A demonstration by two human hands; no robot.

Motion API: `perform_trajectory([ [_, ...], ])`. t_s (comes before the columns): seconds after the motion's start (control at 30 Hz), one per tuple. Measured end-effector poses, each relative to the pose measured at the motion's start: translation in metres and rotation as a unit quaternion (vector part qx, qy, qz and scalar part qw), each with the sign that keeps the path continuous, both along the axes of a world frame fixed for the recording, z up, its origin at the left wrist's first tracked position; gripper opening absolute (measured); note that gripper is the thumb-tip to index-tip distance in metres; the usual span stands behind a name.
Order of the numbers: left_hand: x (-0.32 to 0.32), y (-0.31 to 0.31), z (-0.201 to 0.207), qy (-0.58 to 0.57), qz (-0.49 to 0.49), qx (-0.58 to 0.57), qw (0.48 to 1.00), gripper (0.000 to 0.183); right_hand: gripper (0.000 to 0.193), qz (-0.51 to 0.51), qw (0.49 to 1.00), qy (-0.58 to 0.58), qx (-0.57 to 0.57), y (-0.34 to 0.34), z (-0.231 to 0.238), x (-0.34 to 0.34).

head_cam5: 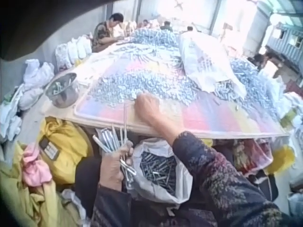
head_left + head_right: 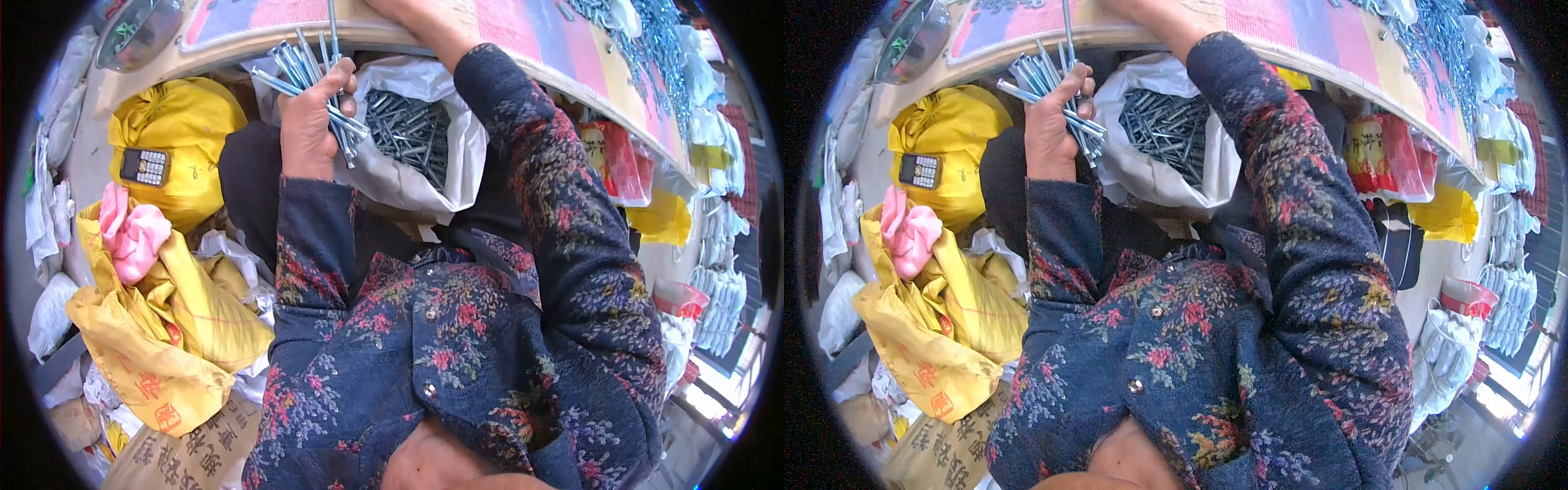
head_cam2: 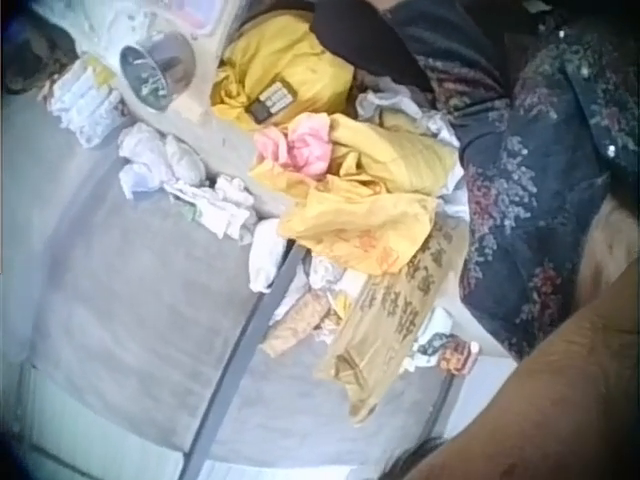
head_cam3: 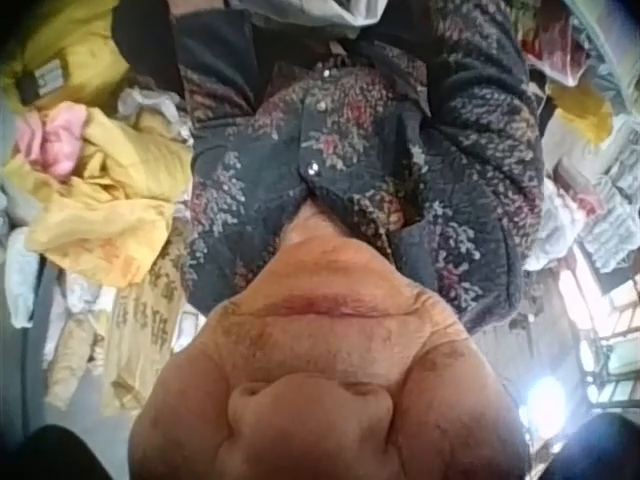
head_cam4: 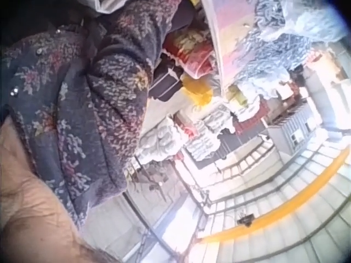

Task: Threading washers and components onto long metal bolts in a workshop environment.

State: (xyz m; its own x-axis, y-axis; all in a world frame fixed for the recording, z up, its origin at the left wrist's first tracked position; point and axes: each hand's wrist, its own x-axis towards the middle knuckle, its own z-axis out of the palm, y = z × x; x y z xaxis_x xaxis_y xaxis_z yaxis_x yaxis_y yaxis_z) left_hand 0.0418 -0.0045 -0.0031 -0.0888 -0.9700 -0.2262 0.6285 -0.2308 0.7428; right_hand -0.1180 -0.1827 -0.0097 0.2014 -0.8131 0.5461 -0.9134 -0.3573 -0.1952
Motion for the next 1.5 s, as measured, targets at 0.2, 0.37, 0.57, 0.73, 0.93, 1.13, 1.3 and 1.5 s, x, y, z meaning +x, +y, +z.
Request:
perform_trajectory([
  [0.2,-0.004,0.009,-0.006,-0.107,-0.054,0.001,0.993,0.011,0.031,0.027,0.924,-0.332,0.187,0.090,0.050,-0.002],
  [0.37,-0.019,0.017,-0.015,-0.023,-0.135,0.004,0.991,0.023,0.026,0.074,0.692,-0.689,0.202,0.126,0.030,-0.015],
  [0.57,-0.027,0.021,-0.011,0.087,-0.182,0.061,0.978,0.021,0.017,0.095,0.894,-0.438,-0.011,0.140,0.050,-0.026],
  [0.73,-0.011,0.002,-0.012,0.168,-0.111,0.086,0.976,0.015,0.014,0.257,0.960,-0.101,-0.049,0.151,0.033,-0.009],
  [0.93,-0.013,0.005,-0.003,0.008,-0.040,0.043,0.998,0.015,0.025,-0.021,0.998,-0.011,-0.057,0.063,0.040,-0.041],
  [1.13,-0.019,0.002,-0.007,-0.017,-0.060,0.029,0.998,0.016,0.026,-0.067,0.995,-0.067,0.027,0.030,0.016,-0.045],
  [1.3,-0.026,0.006,-0.006,-0.074,-0.101,0.033,0.992,0.019,0.026,0.056,0.830,-0.518,0.200,0.103,0.041,-0.038],
  [1.5,-0.035,0.011,-0.009,0.030,-0.153,0.047,0.987,0.017,0.023,0.085,0.702,-0.687,0.169,0.130,0.039,-0.041],
])
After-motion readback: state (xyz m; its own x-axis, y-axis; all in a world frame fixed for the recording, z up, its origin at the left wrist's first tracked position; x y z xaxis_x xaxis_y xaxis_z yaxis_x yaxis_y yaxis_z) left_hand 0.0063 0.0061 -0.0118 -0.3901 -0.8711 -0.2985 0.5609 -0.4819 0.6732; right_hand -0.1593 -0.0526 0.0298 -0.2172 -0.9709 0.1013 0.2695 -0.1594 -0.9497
